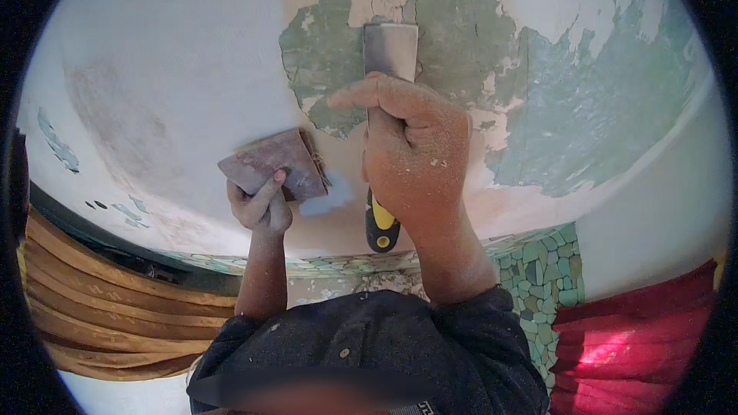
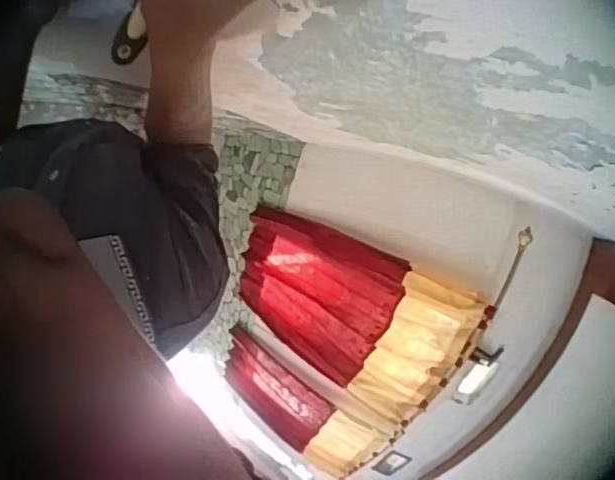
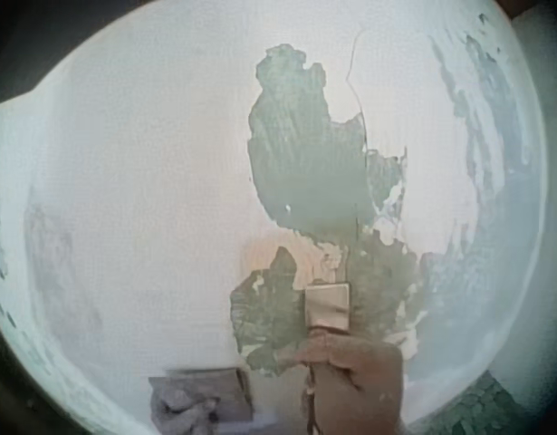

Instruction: Stripping old green and white paint from a wall using a scraper and sandpaper.

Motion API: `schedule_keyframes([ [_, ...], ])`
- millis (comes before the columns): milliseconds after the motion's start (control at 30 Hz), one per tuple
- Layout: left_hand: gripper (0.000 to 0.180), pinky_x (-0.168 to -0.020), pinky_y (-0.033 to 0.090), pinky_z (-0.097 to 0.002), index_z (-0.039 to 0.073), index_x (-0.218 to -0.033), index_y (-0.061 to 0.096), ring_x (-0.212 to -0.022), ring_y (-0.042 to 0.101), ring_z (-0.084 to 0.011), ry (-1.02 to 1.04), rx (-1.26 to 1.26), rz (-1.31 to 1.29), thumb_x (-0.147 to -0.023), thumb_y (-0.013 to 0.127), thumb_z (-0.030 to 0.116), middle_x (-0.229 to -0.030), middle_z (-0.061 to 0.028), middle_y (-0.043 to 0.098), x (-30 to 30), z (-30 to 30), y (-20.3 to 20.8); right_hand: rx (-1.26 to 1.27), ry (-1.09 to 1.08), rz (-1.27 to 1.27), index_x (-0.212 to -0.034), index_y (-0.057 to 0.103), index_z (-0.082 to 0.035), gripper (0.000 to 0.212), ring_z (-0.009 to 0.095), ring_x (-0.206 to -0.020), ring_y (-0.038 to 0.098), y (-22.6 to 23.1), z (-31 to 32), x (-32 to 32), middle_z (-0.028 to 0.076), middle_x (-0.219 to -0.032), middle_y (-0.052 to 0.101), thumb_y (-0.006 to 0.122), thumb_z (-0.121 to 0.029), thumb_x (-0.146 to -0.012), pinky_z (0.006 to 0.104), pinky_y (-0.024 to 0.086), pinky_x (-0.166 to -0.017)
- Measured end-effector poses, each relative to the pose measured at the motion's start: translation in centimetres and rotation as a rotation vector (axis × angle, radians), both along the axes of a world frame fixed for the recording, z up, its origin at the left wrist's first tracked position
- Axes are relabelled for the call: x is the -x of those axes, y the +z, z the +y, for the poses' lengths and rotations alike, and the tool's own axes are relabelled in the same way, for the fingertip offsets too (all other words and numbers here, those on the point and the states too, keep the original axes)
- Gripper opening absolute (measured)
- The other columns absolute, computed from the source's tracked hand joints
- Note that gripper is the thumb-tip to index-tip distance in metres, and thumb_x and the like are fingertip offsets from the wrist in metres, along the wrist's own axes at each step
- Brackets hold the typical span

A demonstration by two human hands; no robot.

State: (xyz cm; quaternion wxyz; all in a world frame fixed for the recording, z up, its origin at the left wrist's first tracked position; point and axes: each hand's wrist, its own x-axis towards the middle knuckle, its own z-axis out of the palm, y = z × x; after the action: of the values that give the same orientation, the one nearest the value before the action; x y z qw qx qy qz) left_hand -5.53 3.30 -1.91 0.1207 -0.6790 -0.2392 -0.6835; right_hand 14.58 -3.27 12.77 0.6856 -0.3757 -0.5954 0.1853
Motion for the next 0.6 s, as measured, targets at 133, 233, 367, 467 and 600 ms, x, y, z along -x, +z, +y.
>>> schedule_keyframes([
  [133, 0.016, -0.08, 0.052, -0.0369, 0.01, -0.087, 0.077, -0.092, 0.063, -0.0336, -0.016, -0.004, -0.036, -0.078, 0.074, -0.002, -0.103, -0.0208, 0.061, -0.2, 0.2, 0.5, -0.029, -0.032, 0.007, -0.083, 0.072, 0.001, 0.026, 0.007, -0.042, 0.05, -1.0, 0.4, -0.2, 0.006, -0.076, 0.064, 0.049, 0.008, -0.092, 0.0214, 0.036, -0.038],
  [233, 0.017, -0.075, 0.052, -0.0339, 0.01, -0.086, 0.077, -0.087, 0.064, -0.0315, 0.024, -0.038, -0.05, -0.073, 0.078, -0.001, -0.098, -0.0193, 0.062, -0.2, 0.3, 0.4, -0.073, -0.056, -0.111, -0.084, 0.072, 0.0, 0.025, 0.007, -0.043, 0.05, -1.4, 0.3, -0.7, 0.006, -0.076, 0.064, 0.049, 0.007, -0.091, 0.0213, 0.036, -0.038],
  [367, 0.014, -0.086, 0.051, -0.0405, 0.011, -0.091, 0.077, -0.101, 0.061, -0.036, -0.044, 0.003, -0.057, -0.082, 0.072, 0.0, -0.114, -0.0231, 0.056, -0.3, 0.4, -0.2, -0.112, -0.106, -0.129, -0.084, 0.072, -0.001, 0.028, 0.006, -0.044, 0.049, 0.5, 1.4, 0.3, 0.005, -0.075, 0.063, 0.048, 0.01, -0.089, 0.0205, 0.034, -0.039],
  [467, 0.013, -0.086, 0.051, -0.0407, 0.011, -0.09, 0.077, -0.101, 0.061, -0.0365, 0.021, 0.014, -0.013, -0.083, 0.072, 0.001, -0.113, -0.0232, 0.057, 0.2, 0.2, -0.4, -0.122, -0.1, -0.101, -0.084, 0.073, -0.001, 0.028, 0.006, -0.044, 0.048, -1.0, 0.9, 0.1, 0.004, -0.074, 0.062, 0.047, 0.011, -0.089, 0.0202, 0.033, -0.039],
  [600, 0.018, -0.07, 0.051, -0.0315, 0.012, -0.086, 0.078, -0.084, 0.063, -0.0292, 0.054, -0.043, -0.016, -0.073, 0.079, 0.0, -0.097, -0.0191, 0.062, 0.1, 0.5, 0.3, -0.082, -0.138, -0.151, -0.085, 0.073, -0.001, 0.028, 0.005, -0.045, 0.049, -1.3, 0.8, -0.3, 0.003, -0.076, 0.062, 0.047, 0.01, -0.089, 0.0209, 0.035, -0.039],
])
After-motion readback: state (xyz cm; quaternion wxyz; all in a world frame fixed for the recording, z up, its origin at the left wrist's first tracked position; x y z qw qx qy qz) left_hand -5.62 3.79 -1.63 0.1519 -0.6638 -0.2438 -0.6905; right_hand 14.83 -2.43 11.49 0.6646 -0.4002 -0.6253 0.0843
